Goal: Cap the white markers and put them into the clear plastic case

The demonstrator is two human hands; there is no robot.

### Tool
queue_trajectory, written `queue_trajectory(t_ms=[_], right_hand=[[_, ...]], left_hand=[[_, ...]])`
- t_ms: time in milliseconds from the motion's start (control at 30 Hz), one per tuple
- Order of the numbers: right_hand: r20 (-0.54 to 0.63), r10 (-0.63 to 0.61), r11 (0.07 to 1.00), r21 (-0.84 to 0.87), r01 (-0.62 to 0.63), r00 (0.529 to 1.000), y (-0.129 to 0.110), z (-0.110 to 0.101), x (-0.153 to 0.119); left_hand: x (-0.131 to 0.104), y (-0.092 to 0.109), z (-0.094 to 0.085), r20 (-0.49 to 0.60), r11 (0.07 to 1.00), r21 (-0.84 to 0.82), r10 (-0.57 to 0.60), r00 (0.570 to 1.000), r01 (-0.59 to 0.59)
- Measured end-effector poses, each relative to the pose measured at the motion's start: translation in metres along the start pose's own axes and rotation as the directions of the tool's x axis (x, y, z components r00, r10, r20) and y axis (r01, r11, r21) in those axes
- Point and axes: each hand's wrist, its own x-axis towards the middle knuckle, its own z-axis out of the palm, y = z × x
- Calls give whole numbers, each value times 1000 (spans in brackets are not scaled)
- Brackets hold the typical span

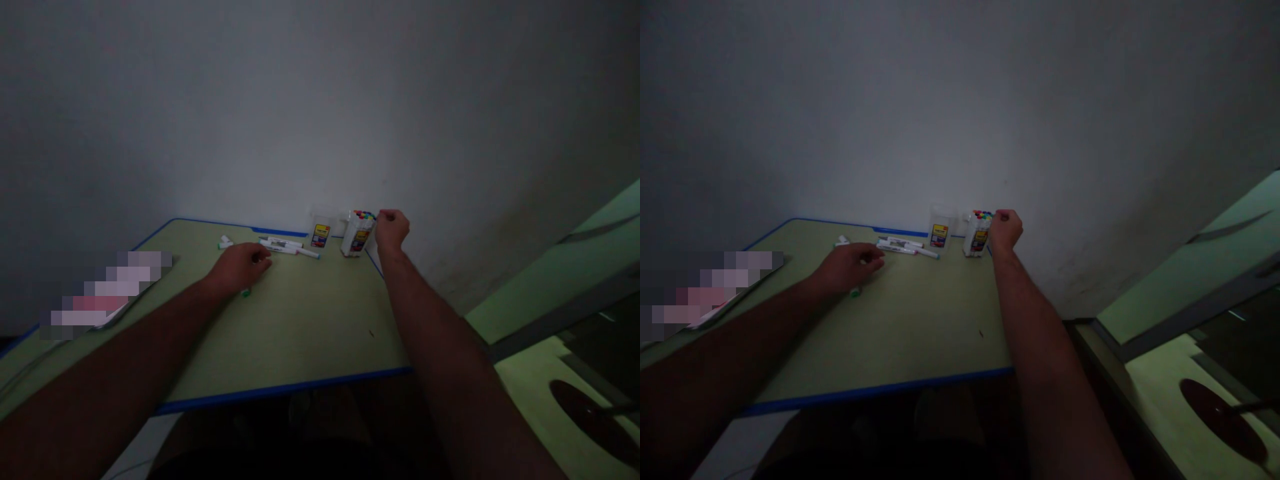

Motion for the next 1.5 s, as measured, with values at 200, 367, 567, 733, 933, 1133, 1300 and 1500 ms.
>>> queue_trajectory(t_ms=[200,367,567,733,933,1133,1300,1500], right_hand=[[119,-3,994,109,-10,993,-15,17,-45],[314,-75,993,111,42,946,-32,32,-82],[424,-115,993,33,111,898,-29,41,-111],[454,-132,986,-30,163,881,-8,36,-114],[502,-136,981,-54,188,854,8,34,-108],[611,-222,940,-74,334,760,13,39,-113],[652,-254,924,-56,378,715,12,41,-116],[686,-282,916,-16,401,671,1,36,-122]], left_hand=[[1,-5,-5,-44,998,57,-24,999,27],[0,-3,-12,-66,994,97,-52,996,58],[4,-12,-24,-160,978,137,-134,978,156],[7,-23,-32,-239,943,133,-269,933,306],[9,-29,-34,-289,932,92,-311,905,350],[6,-21,-31,-215,928,126,-318,923,350],[8,-24,-31,-250,923,106,-335,909,369],[10,-33,-42,-290,905,127,-358,887,407]])
